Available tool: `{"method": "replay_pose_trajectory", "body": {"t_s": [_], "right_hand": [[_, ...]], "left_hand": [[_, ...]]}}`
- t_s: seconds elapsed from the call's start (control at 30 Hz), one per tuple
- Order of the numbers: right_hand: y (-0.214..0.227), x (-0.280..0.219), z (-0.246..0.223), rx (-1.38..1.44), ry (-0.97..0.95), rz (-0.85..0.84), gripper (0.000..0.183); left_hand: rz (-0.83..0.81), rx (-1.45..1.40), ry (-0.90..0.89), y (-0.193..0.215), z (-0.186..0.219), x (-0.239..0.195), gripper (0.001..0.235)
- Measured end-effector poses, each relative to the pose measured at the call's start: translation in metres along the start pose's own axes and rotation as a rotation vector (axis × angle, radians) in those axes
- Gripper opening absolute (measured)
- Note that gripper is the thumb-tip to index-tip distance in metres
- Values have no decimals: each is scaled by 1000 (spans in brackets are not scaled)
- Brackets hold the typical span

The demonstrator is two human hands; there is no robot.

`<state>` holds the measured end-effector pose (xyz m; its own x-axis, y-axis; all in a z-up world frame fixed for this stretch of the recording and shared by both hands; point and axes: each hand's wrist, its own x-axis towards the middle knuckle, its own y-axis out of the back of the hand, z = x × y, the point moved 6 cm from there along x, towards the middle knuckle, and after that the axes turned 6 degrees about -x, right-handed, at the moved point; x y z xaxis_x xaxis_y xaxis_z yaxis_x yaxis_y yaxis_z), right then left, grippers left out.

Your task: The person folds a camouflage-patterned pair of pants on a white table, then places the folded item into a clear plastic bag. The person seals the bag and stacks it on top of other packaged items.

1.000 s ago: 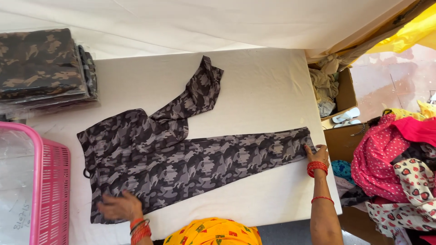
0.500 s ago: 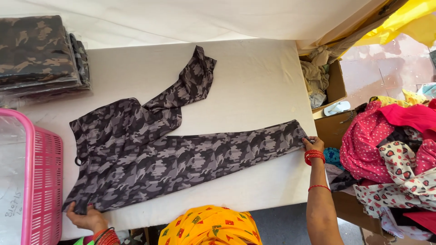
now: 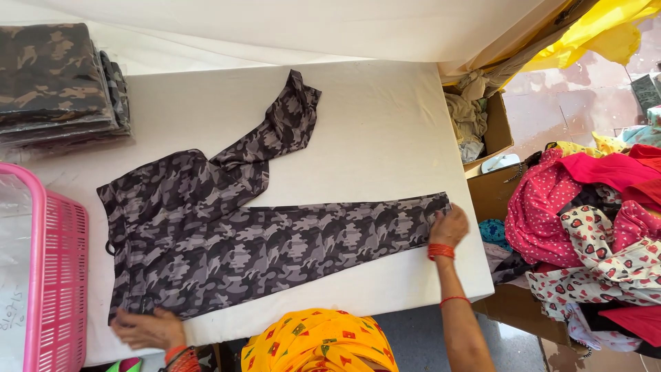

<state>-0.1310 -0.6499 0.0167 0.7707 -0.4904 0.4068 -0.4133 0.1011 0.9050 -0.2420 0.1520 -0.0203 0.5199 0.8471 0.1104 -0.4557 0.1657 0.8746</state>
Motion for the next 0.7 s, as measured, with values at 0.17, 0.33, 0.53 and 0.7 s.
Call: {"method": "replay_pose_trajectory", "body": {"t_s": [0.17,0.33,0.53,0.7], "right_hand": [[4,-119,-194,349,617,-303,73],[-31,-149,-218,154,929,-682,88],[-70,-7,-56,-176,524,-405,77],[-86,43,14,-119,248,-493,71]], "left_hand": [[-365,-67,-630,-48,146,-109,68],[-677,281,-745,-79,185,-178,74],[-881,366,-278,-86,159,-135,116],[-984,413,-95,-93,167,-120,146]]}}
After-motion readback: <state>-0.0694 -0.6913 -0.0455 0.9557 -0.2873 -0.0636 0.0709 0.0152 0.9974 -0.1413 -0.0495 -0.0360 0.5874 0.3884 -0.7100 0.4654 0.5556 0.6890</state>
